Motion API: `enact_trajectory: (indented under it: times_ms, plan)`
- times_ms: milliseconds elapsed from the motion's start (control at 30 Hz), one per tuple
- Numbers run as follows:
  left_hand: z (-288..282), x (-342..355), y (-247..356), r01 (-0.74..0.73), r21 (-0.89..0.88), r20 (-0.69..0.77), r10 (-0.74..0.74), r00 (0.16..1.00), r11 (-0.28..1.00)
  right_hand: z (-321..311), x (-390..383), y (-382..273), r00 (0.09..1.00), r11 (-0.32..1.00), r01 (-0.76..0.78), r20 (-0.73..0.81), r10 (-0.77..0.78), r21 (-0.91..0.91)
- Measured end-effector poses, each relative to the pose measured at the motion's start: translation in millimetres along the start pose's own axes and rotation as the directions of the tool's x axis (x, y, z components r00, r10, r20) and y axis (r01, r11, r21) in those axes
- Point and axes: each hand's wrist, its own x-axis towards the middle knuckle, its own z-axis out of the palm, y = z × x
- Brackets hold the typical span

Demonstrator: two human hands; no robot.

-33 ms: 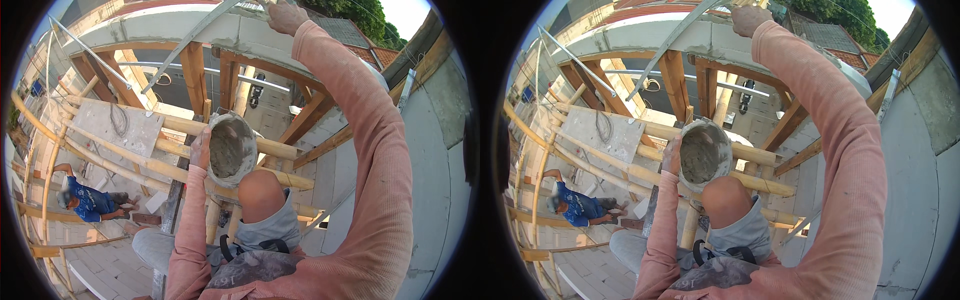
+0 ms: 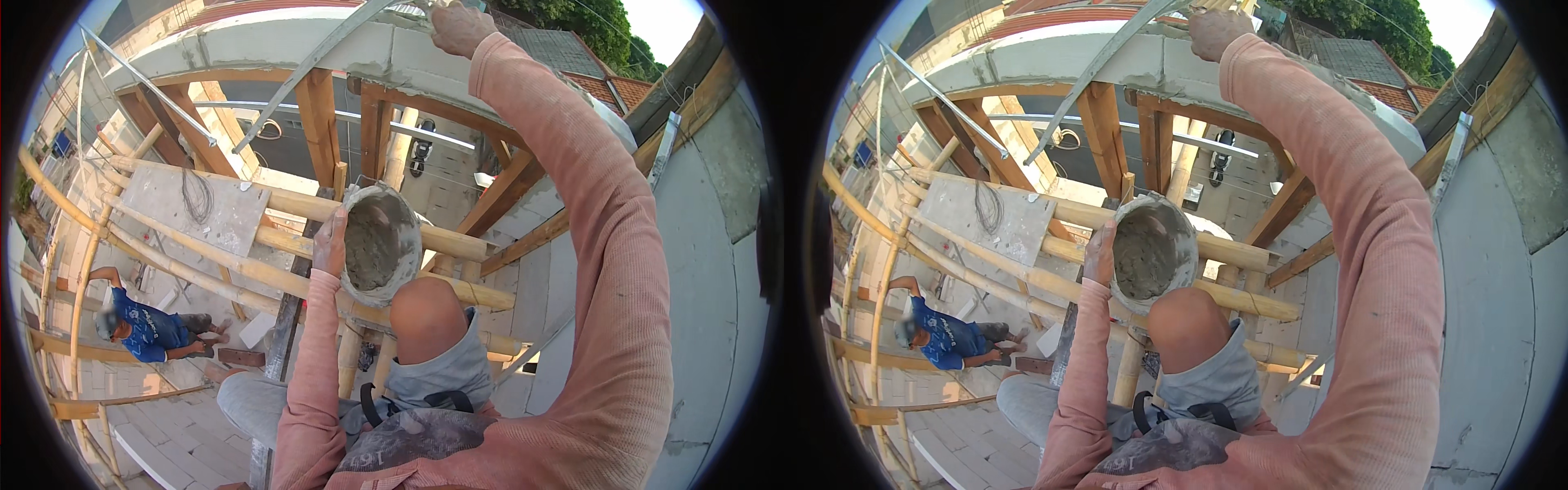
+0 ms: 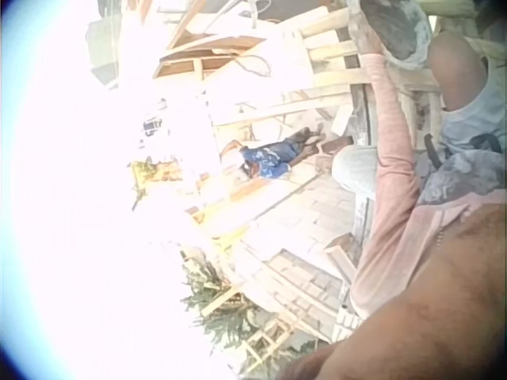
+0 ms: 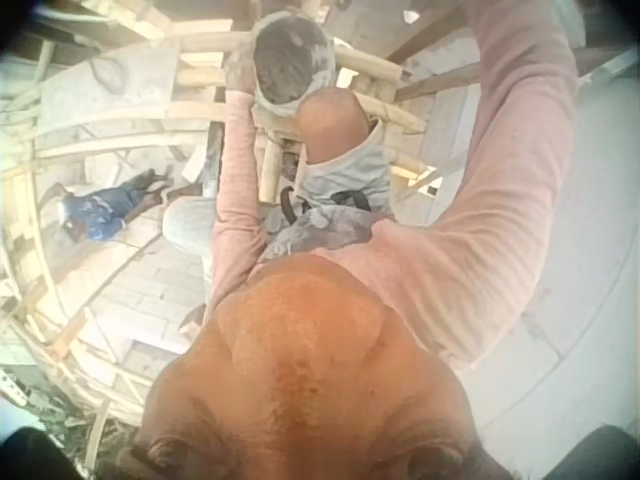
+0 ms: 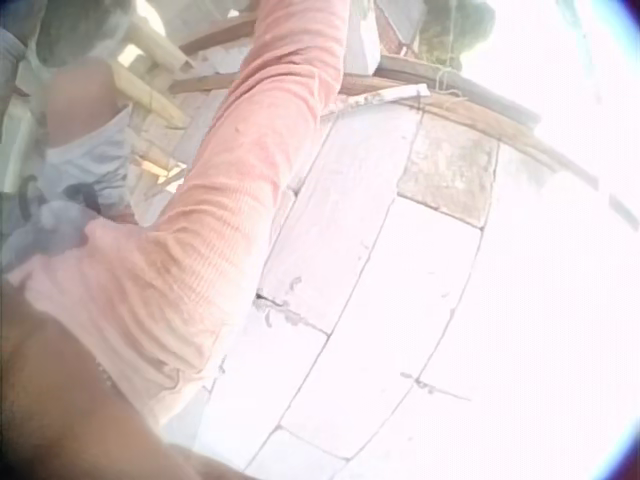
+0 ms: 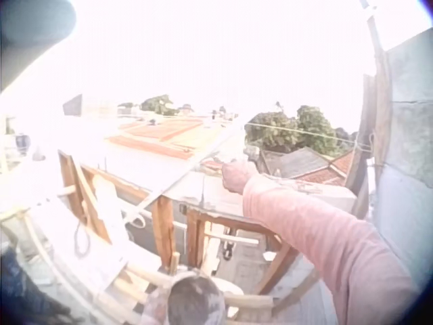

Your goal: The person climbs a ladder onto bamboo scaffolding, aligns a metal bar along a curved arch, and applies wet cement onto the arch from a bucket using a trowel.

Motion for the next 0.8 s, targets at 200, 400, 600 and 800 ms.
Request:
enact_trajectory:
  times_ms: [200, 400, 600, 800]
  plan:
    - [9, -5, 12, -0.013, 0.000, -0.006, 0.013, 1.000, 1.000, 28, 21, -33, 0.998, 0.998, -0.014, -0.059, 0.010, -0.067]
    - [-1, 0, -13, -0.022, -0.053, -0.058, 0.019, 0.998, 0.998, 12, 12, -58, 0.997, 0.984, -0.037, 0.062, 0.048, -0.172]
    - [-5, -5, 1, 0.003, -0.026, -0.044, -0.005, 0.999, 1.000, 8, 5, -18, 0.997, 0.977, 0.040, -0.055, -0.053, -0.209]
    - [3, -3, 3, -0.032, 0.014, -0.018, 0.032, 0.999, 0.999, 16, 16, 9, 0.996, 1.000, 0.021, -0.086, -0.019, 0.014]
